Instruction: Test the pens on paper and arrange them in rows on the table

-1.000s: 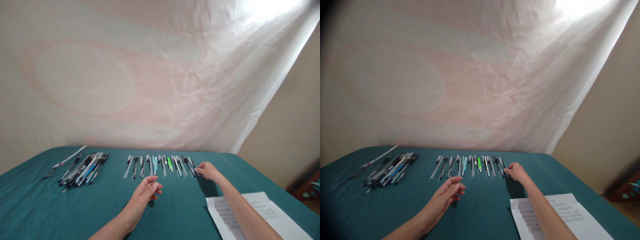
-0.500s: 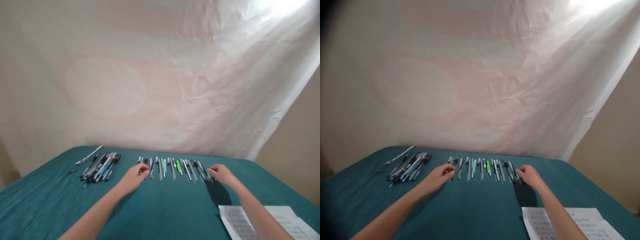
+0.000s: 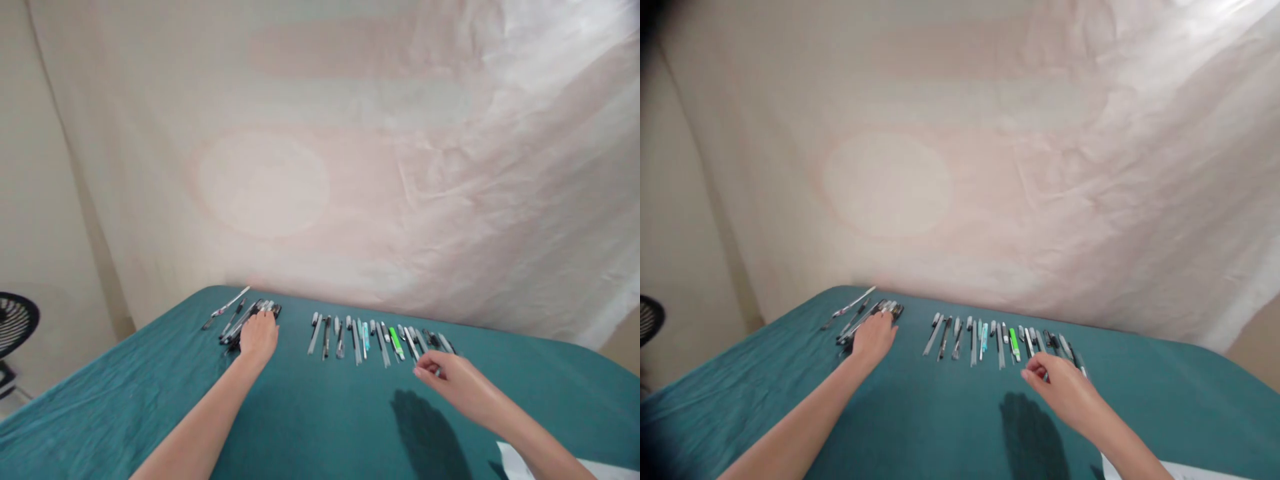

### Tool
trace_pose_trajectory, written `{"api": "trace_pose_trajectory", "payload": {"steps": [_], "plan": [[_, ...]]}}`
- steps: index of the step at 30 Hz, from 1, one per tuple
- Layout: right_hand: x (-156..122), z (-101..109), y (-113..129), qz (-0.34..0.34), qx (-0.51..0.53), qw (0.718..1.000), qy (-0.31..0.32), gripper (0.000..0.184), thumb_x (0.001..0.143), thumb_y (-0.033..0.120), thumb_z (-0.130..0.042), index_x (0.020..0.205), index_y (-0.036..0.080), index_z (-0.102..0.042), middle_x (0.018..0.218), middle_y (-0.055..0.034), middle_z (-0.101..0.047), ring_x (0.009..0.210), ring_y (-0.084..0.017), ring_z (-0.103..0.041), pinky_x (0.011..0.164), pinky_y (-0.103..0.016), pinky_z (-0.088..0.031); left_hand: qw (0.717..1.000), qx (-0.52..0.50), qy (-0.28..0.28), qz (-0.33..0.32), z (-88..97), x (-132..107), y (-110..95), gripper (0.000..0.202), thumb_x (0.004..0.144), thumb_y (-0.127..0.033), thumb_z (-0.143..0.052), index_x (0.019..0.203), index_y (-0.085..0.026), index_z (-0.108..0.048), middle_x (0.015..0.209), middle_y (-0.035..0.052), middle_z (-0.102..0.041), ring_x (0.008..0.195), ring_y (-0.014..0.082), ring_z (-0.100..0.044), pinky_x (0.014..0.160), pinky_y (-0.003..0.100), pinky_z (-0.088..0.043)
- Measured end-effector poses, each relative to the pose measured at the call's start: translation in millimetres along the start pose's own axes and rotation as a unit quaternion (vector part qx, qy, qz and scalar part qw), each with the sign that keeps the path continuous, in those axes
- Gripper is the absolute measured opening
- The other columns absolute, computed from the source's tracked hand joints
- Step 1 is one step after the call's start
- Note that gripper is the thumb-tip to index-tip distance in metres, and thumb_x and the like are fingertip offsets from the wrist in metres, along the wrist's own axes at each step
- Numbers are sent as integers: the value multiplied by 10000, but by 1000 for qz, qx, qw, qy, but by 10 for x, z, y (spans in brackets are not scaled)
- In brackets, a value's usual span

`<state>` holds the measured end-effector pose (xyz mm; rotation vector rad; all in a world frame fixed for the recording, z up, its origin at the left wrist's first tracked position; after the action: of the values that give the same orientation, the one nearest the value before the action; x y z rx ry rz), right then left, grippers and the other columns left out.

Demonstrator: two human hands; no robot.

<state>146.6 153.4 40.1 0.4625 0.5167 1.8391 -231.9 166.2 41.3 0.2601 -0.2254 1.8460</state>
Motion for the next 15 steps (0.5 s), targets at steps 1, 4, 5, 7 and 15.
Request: {"api": "trace_pose_trajectory", "payload": {"steps": [1,4,5,7,15], "plan": [[-21,-69,66,8,3,1000,8,222,722,391,-495,725,205,-617,685,-33,-649,611,-170,-568,551,-231,-363,1000,-1,3,1,-9,-5,-5,262,787,-266,-420,970,-112,-527,1011,157,-552,967,257,-510,817,370,-372],[-82,-265,226,31,0,999,27,194,735,367,-493,719,212,-608,689,-26,-647,641,-173,-574,564,-230,-366,1000,-8,13,3,-30,-13,-16,253,793,-236,-391,957,-106,-533,992,165,-573,963,265,-522,830,386,-363],[-101,-321,269,37,-2,999,32,185,737,358,-494,720,213,-607,689,-24,-647,649,-174,-576,568,-230,-366,1000,-13,16,3,-35,-13,-16,254,793,-226,-381,950,-102,-537,980,169,-580,959,269,-528,828,391,-363],[-135,-417,339,47,-1,998,43,171,740,345,-496,730,216,-608,690,-20,-646,651,-172,-575,569,-231,-365,999,-27,24,7,-45,-7,-3,260,787,-204,-365,933,-93,-550,959,181,-589,941,279,-541,809,397,-372],[-160,-483,417,55,56,995,57,159,737,321,-511,744,201,-616,674,-19,-634,611,-154,-557,553,-226,-370,984,-163,65,2,11,42,-57,315,768,-236,-379,922,-69,-597,960,200,-602,922,291,-546,798,389,-369]]}}
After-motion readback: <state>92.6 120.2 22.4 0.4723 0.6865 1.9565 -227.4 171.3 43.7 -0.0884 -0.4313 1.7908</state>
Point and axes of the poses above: each hand's wrist, its own x-axis towards the middle knuckle, its own z-axis out of the back of the hand, y = z × x, the point moved 9 cm from there along x, towards the middle knuckle
